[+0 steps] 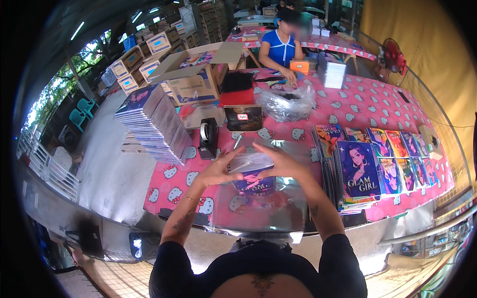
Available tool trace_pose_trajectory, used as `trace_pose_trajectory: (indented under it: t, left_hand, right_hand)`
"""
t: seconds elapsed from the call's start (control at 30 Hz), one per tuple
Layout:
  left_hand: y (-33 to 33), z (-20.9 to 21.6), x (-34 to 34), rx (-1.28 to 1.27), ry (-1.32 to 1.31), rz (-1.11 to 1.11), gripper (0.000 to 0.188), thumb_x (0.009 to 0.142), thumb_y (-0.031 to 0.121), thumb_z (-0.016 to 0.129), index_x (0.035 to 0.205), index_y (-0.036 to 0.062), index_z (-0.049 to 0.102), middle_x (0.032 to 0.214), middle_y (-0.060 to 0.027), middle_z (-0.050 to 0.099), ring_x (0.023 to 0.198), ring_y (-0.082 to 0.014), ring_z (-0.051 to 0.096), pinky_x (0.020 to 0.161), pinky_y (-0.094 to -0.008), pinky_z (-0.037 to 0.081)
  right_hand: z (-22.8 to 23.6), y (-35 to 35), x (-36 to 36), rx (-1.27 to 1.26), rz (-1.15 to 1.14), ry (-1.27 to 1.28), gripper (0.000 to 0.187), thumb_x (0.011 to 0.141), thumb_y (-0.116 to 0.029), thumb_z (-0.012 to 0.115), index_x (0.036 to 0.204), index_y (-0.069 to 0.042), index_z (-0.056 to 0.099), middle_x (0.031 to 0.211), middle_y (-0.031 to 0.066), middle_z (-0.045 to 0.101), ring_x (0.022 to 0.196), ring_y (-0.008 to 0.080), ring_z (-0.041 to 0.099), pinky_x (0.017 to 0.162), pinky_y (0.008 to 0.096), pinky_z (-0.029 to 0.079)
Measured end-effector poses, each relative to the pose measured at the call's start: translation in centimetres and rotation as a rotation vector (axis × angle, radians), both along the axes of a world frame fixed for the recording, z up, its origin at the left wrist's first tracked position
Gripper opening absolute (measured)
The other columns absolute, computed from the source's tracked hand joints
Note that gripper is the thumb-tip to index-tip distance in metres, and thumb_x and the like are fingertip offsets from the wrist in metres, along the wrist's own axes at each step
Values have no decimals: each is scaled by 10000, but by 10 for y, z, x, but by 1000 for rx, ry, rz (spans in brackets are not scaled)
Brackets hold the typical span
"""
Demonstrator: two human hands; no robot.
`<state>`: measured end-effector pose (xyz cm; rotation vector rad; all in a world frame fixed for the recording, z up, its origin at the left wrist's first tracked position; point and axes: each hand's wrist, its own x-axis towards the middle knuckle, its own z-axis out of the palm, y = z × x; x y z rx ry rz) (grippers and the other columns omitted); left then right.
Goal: The person takes a spiral notebook from a stack, slides it into a clear plastic sleeve, folds the sleeve flap, applies a piece of tape from a dispenser to seal it, and places the packaged notebook onto a growing stack.
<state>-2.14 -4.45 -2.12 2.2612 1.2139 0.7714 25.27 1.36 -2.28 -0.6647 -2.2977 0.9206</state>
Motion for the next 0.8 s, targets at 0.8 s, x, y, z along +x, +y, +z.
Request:
trace_pose_trajectory:
  t: [0.8]
  left_hand:
    - [75,-20,-2,-670,-364,96,578,817,329,788,1231,-28,600,982,-87,696,922,-183,642,835,-320,498]
  right_hand:
    - [-27,61,-19,-489,1,-70,485,767,-250,850,1129,7,655,1062,89,688,999,172,627,868,316,488]
